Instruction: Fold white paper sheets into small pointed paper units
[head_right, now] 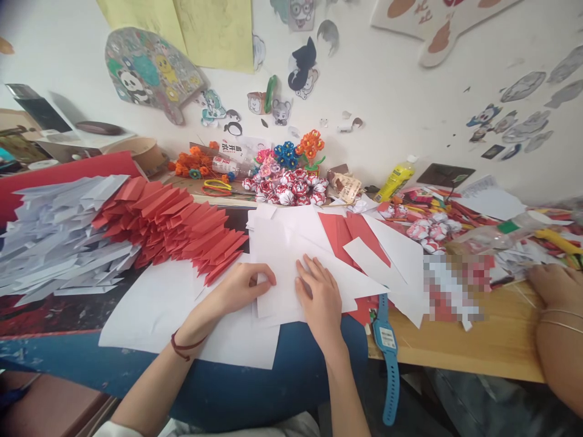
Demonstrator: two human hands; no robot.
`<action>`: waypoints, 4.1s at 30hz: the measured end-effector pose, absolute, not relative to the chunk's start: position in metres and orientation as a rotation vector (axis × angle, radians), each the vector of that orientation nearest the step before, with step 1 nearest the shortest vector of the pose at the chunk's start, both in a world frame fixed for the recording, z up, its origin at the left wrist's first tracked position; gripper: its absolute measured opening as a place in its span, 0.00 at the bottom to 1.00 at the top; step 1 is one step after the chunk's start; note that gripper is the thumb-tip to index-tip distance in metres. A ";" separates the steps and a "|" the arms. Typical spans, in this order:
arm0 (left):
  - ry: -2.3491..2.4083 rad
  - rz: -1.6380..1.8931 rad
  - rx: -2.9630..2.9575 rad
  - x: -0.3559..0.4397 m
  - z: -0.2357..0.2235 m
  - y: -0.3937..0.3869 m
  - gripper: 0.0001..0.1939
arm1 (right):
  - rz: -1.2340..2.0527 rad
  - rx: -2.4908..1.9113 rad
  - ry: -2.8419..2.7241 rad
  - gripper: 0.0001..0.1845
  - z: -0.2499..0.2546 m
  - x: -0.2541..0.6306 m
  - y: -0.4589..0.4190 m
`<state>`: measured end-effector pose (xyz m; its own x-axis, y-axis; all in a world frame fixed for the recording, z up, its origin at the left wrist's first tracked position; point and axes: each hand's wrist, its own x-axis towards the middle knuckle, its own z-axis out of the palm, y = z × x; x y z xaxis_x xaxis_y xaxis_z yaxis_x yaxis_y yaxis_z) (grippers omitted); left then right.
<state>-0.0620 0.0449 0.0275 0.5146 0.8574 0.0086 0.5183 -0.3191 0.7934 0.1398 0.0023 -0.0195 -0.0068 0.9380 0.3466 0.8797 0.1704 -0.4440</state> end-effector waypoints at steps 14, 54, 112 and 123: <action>1.145 0.568 2.005 -0.062 0.026 0.044 0.10 | 0.136 -1.710 -1.794 0.19 -0.020 0.136 0.007; 1.112 0.557 1.975 -0.065 0.026 0.039 0.10 | 0.276 -1.629 -1.826 0.22 -0.015 0.143 -0.001; 1.409 0.948 1.900 -0.054 0.007 -0.005 0.16 | 0.314 -1.627 -1.737 0.22 -0.007 0.136 -0.005; 1.369 0.967 1.938 -0.056 0.006 -0.008 0.16 | 0.271 -1.615 -1.779 0.20 -0.009 0.135 -0.005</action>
